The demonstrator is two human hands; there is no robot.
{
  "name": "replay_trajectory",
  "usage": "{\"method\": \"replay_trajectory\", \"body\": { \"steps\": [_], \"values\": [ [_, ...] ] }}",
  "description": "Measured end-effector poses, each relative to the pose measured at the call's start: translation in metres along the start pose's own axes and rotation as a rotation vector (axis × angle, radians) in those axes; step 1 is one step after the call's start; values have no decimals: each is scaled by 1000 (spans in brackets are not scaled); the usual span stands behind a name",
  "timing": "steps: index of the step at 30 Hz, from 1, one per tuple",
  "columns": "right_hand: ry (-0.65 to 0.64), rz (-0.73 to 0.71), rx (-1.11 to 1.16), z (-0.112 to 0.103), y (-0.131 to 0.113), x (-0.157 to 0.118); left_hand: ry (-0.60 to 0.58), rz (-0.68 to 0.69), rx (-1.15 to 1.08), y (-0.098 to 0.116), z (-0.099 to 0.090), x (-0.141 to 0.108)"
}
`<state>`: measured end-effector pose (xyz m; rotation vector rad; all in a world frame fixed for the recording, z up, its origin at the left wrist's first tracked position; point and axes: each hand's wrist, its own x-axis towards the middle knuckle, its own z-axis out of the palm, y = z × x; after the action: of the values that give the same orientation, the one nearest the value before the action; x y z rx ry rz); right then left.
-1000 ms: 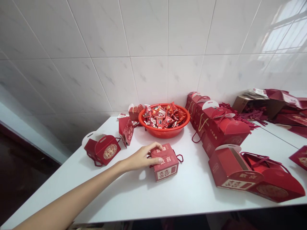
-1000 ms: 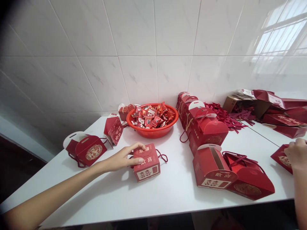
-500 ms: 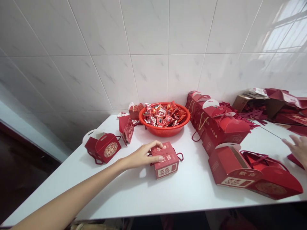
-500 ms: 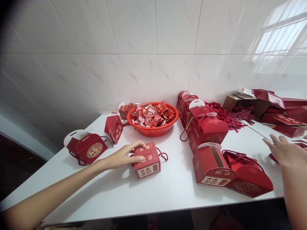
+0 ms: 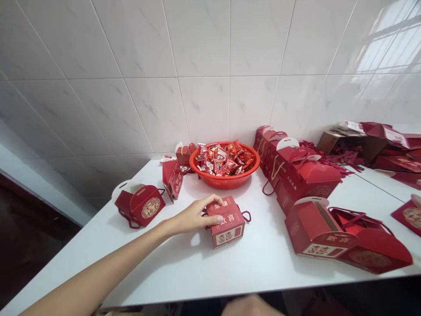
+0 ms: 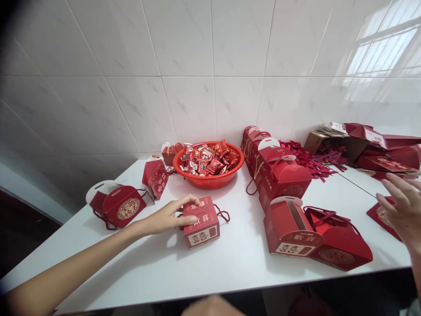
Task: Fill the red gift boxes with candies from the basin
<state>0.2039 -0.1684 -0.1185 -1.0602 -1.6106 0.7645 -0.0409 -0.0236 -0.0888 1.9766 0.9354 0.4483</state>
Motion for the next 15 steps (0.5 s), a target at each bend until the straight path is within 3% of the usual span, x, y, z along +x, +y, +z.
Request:
{"method": "replay_trajectory", "body": {
  "steps": [1,3,6,8,11,15],
  "values": [
    [-2,12,-13,15,2,4,0,1,5,-1,0,0],
    [18,54,-64,24,10,16,2,7,22,-1,0,0],
    [80,274,-218,13,29,40,2,24,43,-1,0,0],
    [40,400,-178,9,43,54,0,35,61,0,0,0],
    [44,361,53,17,56,67,40,44,167,0,-1,-1],
    [222,222,288,29,46,77,116,-37,334,0,-4,-2]
  ]
}}
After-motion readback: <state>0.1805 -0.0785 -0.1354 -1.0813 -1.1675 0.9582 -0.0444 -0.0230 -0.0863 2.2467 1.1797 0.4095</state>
